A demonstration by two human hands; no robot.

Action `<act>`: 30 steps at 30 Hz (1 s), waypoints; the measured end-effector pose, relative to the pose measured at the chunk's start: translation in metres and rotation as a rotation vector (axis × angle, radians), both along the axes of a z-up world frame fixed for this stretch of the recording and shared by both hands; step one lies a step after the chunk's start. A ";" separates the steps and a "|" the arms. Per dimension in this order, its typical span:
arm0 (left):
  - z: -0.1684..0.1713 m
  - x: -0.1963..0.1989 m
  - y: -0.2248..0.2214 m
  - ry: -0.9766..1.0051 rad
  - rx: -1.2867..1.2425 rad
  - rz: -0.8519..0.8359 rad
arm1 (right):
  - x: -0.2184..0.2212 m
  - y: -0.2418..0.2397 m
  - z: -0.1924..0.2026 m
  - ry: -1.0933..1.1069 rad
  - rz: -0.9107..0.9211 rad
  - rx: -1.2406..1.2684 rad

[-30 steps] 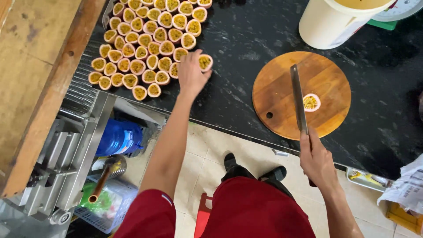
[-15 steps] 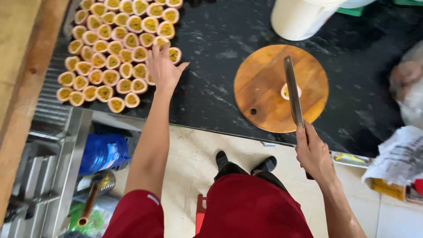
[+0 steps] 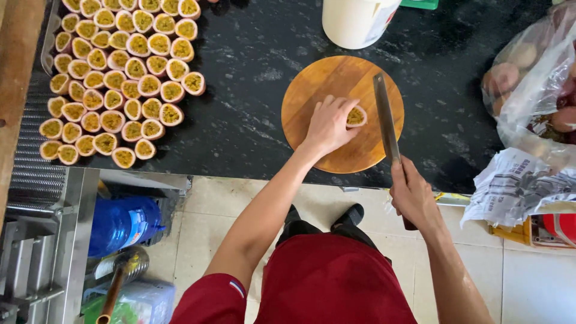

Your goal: Cutting passion fruit in half and organizing them on a tray in a bakery production area.

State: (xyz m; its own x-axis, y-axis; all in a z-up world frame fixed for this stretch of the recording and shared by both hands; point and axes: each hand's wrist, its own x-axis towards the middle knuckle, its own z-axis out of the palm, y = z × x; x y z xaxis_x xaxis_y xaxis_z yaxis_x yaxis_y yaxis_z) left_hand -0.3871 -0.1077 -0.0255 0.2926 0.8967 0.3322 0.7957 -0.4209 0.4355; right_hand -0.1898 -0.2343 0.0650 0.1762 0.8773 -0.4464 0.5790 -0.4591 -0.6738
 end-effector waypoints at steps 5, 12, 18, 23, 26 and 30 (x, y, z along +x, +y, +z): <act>0.048 -0.041 -0.014 -0.304 -0.075 0.077 | 0.004 -0.004 -0.021 0.153 0.034 -0.084; 0.038 -0.155 -0.033 -0.478 0.075 0.447 | -0.015 -0.006 -0.030 0.429 0.401 -0.307; 0.031 -0.223 -0.077 -0.402 0.072 0.612 | 0.021 0.012 -0.037 0.356 0.081 -0.277; 0.008 -0.262 -0.098 -0.245 0.148 0.691 | 0.018 0.010 -0.020 0.370 0.103 -0.208; 0.005 -0.277 -0.103 -0.091 0.199 0.737 | 0.004 0.008 -0.027 0.341 0.131 -0.206; 0.008 -0.276 -0.085 0.063 0.164 0.745 | -0.004 0.008 -0.041 0.387 0.113 -0.187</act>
State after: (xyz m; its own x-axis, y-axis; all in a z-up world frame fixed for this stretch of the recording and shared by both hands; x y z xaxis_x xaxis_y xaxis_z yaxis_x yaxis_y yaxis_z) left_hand -0.6635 -0.1925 -0.0180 -0.3469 0.8055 0.4804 0.9161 0.1810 0.3578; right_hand -0.1939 -0.2261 0.0239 -0.1279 0.7795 -0.6132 0.3539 -0.5417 -0.7624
